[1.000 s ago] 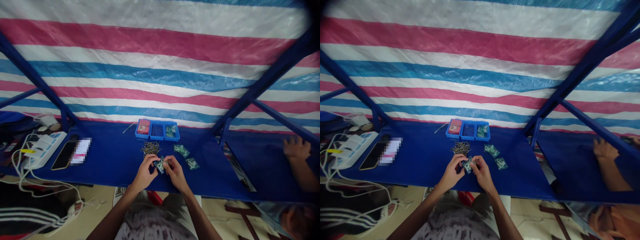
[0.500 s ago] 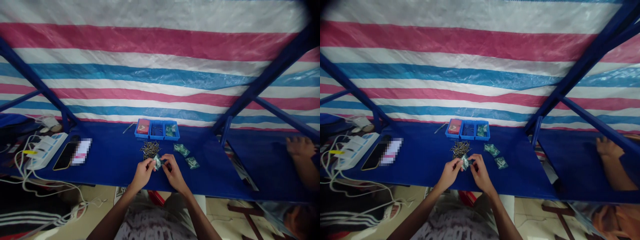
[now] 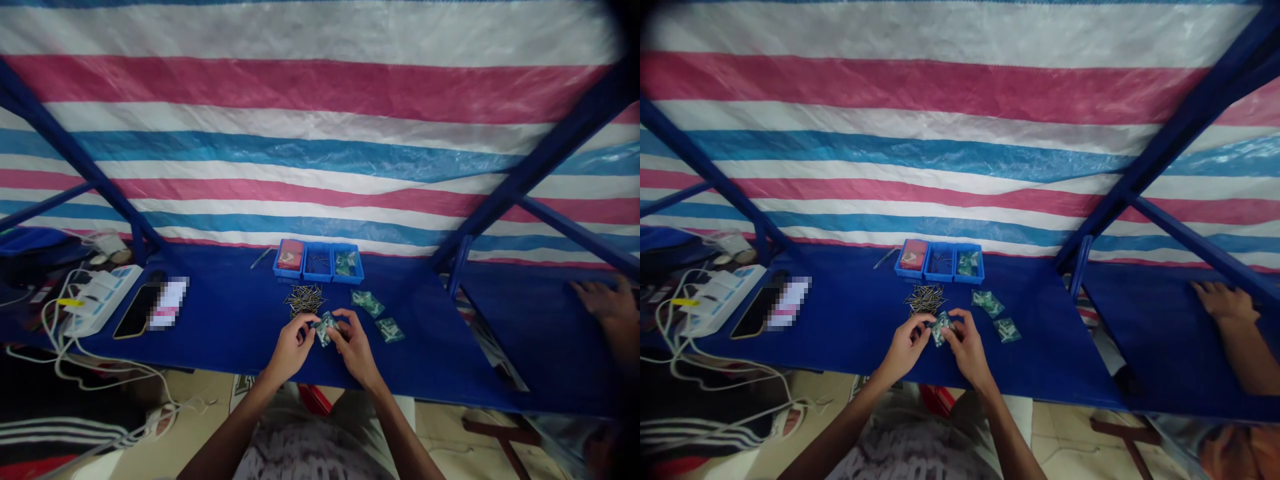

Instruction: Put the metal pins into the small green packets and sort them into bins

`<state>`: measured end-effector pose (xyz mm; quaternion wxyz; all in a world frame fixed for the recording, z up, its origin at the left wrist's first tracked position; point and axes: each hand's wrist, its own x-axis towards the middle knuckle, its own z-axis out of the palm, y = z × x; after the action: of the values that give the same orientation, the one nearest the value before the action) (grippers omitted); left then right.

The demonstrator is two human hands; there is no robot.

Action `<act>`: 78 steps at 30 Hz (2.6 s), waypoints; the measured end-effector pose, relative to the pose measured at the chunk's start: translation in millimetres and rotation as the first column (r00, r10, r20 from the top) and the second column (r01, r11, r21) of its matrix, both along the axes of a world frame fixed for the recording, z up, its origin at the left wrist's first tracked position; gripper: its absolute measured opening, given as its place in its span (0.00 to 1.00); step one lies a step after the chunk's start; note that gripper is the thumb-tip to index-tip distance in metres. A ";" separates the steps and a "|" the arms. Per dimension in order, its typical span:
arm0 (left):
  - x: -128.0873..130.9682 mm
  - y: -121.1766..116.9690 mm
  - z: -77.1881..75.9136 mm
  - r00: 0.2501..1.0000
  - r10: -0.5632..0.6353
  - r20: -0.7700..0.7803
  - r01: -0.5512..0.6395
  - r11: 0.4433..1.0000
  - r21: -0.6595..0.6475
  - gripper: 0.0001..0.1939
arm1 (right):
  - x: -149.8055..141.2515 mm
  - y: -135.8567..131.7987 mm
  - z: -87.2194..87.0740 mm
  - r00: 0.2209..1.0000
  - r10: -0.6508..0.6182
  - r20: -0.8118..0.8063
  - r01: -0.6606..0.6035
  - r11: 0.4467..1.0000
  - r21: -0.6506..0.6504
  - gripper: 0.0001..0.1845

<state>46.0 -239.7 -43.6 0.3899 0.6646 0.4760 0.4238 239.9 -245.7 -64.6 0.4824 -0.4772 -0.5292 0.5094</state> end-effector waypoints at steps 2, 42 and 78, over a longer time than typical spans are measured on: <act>0.7 1.0 -2.1 1.000 -0.028 0.006 0.028 1.000 0.007 0.14 | 0.2 0.3 2.3 1.000 -0.001 -0.025 0.001 1.000 -0.004 0.20; -3.3 4.4 -10.8 0.999 -0.007 0.036 0.009 0.998 -0.060 0.24 | 43.3 56.6 5.2 0.575 -0.561 0.595 0.255 0.814 0.522 0.18; -1.5 19.3 9.0 0.973 0.079 0.217 -0.034 0.978 -0.204 0.17 | -6.1 0.4 14.2 0.965 -0.224 0.135 0.191 0.956 0.221 0.15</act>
<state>44.5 -220.4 -34.6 0.4932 0.5565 0.4877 0.4574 233.8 -245.3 -50.5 0.5366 -0.5167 -0.5625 0.3588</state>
